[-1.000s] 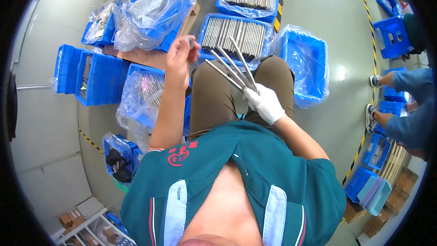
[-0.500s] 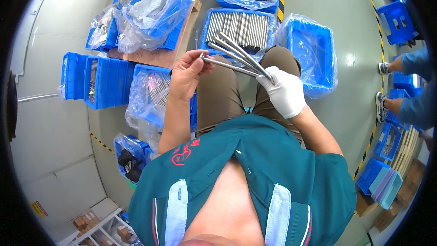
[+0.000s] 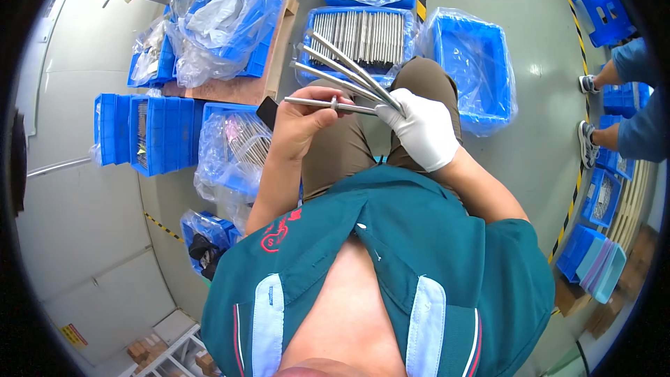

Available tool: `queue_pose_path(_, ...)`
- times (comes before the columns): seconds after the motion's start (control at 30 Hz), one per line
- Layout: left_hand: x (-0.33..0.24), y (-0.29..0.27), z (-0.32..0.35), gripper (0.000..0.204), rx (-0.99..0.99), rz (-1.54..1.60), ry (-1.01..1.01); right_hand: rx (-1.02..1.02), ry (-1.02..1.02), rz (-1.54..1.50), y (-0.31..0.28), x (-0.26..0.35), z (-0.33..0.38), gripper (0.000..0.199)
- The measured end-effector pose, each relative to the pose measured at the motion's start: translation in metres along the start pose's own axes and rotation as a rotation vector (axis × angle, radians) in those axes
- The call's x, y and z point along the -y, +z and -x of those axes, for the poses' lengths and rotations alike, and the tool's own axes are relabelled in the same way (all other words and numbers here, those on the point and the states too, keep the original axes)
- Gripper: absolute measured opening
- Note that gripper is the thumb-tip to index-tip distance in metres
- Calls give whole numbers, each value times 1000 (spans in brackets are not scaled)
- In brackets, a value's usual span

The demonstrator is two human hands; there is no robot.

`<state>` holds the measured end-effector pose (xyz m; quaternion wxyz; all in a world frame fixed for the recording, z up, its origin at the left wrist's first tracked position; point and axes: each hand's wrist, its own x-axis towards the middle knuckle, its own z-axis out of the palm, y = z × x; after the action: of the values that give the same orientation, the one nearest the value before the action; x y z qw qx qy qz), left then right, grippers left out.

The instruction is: The person retrieves metal rings from a workstation, sits down, and slides the rings onto metal rods by hand.

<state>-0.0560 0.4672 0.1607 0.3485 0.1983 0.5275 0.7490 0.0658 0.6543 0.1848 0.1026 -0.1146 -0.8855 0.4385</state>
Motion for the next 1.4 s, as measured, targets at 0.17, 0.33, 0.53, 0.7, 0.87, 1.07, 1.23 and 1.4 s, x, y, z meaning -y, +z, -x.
queue_pose_path(0.17,-24,-37,5,33,-169,-20,114,82,150,32,-20,-9,-1,18)
queue_pose_path(0.33,-33,-32,-1,33,-145,2,74,256,154,-43,-19,-11,5,20)
queue_pose_path(0.53,-32,-33,-4,37,-36,-28,65,278,193,-82,-18,-4,6,22)
queue_pose_path(0.7,-31,-29,-5,38,-12,14,88,279,229,-139,-19,-1,5,22)
queue_pose_path(0.87,-31,-29,-2,40,-28,19,130,275,176,-127,-15,-1,8,20)
queue_pose_path(1.07,-23,-18,1,37,41,93,26,290,163,-110,-12,9,8,19)
queue_pose_path(1.23,-15,-7,2,33,105,7,-51,302,146,-133,-8,17,3,19)
queue_pose_path(1.4,-22,-32,0,34,-8,-16,79,328,219,-116,-13,3,5,23)
